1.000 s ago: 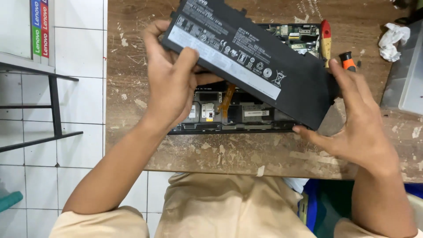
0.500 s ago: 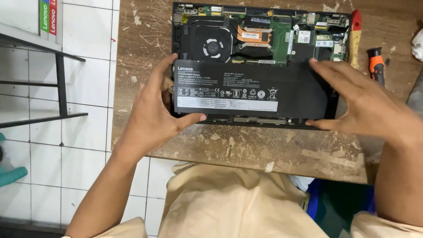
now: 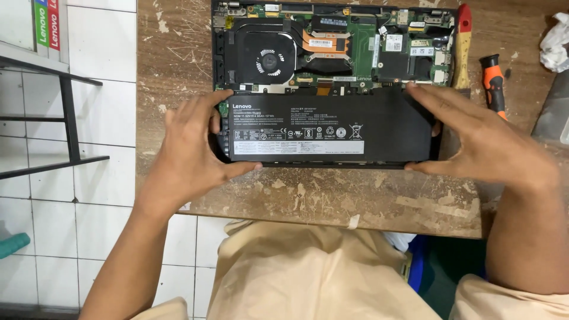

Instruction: Installing a replacement battery into a laptop and securing it with screws using a screwdriver.

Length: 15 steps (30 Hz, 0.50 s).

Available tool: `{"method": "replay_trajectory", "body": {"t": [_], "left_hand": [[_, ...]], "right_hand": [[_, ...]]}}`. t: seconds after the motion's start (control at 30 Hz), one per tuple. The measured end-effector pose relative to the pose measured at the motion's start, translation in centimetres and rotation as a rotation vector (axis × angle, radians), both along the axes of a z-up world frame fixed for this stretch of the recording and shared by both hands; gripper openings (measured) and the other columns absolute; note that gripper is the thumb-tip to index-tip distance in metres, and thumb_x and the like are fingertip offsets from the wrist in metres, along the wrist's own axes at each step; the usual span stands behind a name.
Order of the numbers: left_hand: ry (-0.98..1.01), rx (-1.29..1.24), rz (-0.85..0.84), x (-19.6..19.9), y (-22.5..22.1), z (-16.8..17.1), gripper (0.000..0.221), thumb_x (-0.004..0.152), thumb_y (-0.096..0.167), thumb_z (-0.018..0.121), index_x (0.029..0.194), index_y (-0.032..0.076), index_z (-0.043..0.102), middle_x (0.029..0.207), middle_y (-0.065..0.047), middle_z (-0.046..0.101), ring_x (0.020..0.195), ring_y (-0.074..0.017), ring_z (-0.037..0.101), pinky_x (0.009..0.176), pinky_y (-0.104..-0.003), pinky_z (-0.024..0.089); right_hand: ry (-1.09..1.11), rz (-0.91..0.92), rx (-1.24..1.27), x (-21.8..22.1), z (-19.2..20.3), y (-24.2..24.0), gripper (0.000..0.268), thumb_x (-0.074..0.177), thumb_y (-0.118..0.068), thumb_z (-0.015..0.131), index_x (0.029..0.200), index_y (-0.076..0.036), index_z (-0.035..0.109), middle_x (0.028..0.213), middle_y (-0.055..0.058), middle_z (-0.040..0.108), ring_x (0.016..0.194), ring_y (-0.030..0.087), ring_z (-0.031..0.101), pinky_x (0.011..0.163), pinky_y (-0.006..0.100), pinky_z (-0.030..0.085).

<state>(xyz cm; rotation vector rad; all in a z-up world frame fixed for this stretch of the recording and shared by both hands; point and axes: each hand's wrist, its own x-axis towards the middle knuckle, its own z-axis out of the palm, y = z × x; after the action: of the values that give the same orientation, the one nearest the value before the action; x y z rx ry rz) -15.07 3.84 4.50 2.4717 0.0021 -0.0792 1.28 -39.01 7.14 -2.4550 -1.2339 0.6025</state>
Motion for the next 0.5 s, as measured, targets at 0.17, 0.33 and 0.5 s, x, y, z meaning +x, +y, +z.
{"method": "replay_trajectory", "body": {"t": [0.17, 0.33, 0.5], "left_hand": [[-0.075, -0.012, -0.015, -0.5, 0.0, -0.9, 0.119, 0.057, 0.047, 0.110, 0.151, 0.000, 0.055, 0.132, -0.016, 0.068, 0.124, -0.0334, 0.061, 0.104, -0.040, 0.034], [-0.125, -0.032, -0.013, -1.0, 0.0, -1.4, 0.116, 0.061, 0.051, 0.108, 0.153, 0.006, 0.053, 0.113, -0.005, 0.061, 0.105, -0.0215, 0.056, 0.097, -0.036, 0.032], [-0.175, -0.240, 0.027, -1.2, -0.6, -0.4, 0.109, 0.065, 0.032, 0.110, 0.150, 0.001, 0.049, 0.115, -0.013, 0.067, 0.093, -0.0205, 0.063, 0.082, -0.034, 0.056]], "right_hand": [[0.024, -0.017, -0.024, -0.1, 0.0, -0.3, 0.133, 0.063, -0.033, 0.097, 0.176, -0.014, 0.029, 0.174, 0.013, 0.042, 0.154, 0.034, 0.044, 0.121, 0.052, 0.041], [-0.004, -0.005, 0.069, -0.3, 0.0, -0.5, 0.131, 0.061, -0.028, 0.098, 0.174, -0.010, 0.032, 0.173, 0.017, 0.045, 0.153, 0.036, 0.047, 0.126, 0.053, 0.040], [-0.060, 0.031, 0.115, 0.1, -0.5, -1.5, 0.131, 0.062, -0.028, 0.097, 0.174, -0.009, 0.033, 0.172, 0.021, 0.046, 0.153, 0.039, 0.048, 0.129, 0.057, 0.039]]}}
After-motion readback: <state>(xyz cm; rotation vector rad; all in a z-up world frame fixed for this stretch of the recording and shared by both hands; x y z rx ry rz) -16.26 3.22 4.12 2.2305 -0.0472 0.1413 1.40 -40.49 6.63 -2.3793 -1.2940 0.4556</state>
